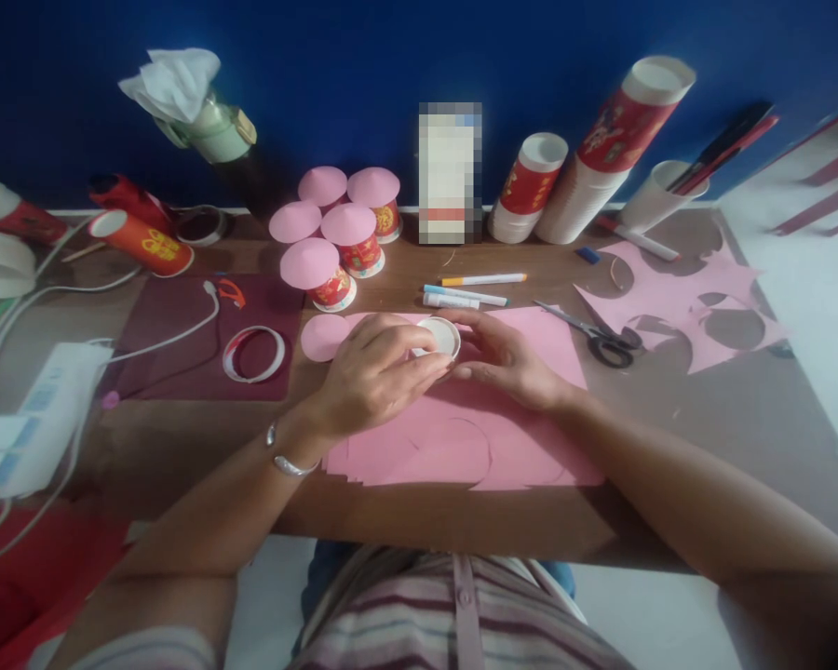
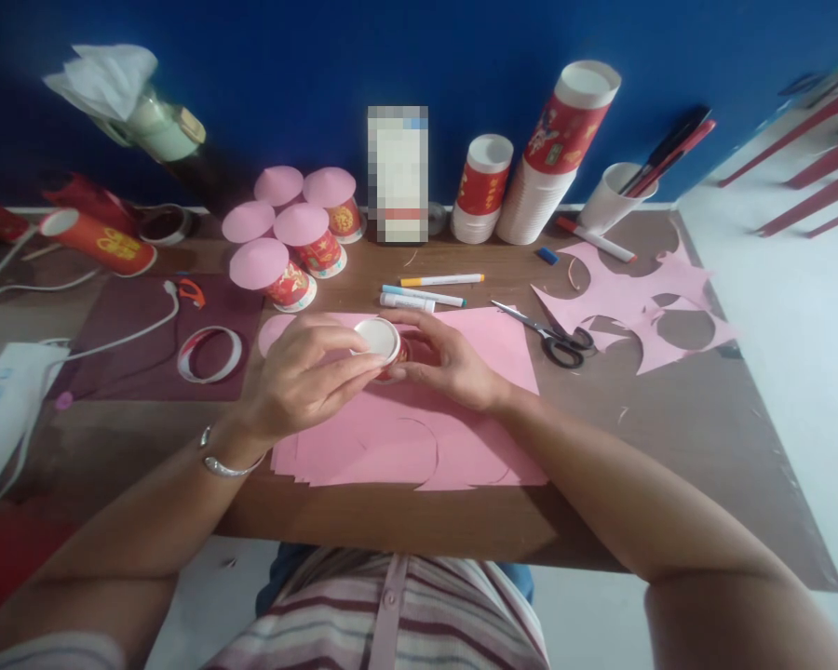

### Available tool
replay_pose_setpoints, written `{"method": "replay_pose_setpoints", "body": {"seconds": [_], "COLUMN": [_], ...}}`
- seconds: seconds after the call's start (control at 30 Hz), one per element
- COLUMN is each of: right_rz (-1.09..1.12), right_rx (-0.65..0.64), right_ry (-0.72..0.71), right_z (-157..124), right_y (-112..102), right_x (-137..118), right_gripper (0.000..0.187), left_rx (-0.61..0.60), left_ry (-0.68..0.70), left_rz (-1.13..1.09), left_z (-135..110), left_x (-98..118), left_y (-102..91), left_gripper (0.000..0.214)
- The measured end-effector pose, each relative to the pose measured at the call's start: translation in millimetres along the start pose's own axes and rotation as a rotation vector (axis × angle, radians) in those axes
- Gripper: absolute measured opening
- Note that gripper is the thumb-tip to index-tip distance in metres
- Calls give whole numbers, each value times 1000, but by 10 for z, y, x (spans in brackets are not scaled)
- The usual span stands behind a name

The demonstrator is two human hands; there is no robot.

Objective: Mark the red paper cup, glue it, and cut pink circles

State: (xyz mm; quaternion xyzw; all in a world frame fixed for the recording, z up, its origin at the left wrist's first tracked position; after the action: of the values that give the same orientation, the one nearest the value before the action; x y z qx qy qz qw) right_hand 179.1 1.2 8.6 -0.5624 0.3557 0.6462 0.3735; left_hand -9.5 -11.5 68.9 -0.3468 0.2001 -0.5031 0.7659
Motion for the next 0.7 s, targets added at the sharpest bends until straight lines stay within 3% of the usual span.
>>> {"method": "replay_pose_setpoints", "body": {"seconds": [0.37,0.47,0.7], "right_rz": [-914,-1068,-1110], "right_rx": [282,192,48], "right_ry": [-585,-759,-778], "right_z": [-238,-300,-317], "right_y": [-125,-58,-37], "right_x": [-333,-329,-277], "right_gripper": [41,48,58], "left_rx": [3,22,5], "left_ry": [-2,0,-16], "left_rz": [39,17,-54], "left_z": [18,1,-28], "left_x": [23,17,-3], "left_y": [23,23,39], "left_gripper": [12,14,14]}}
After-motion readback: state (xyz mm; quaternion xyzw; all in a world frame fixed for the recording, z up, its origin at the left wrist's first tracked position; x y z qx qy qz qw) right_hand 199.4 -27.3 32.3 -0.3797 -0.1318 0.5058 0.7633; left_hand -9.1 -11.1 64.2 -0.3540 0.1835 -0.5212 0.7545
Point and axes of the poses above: each hand's wrist, its own z-axis towards the middle knuckle, its own y-axis out of the palm, x = y × z, the point moved 4 cm from there along z, towards the middle knuckle, and after that the axes turned 2 degrees about y, right-handed, at the moved point
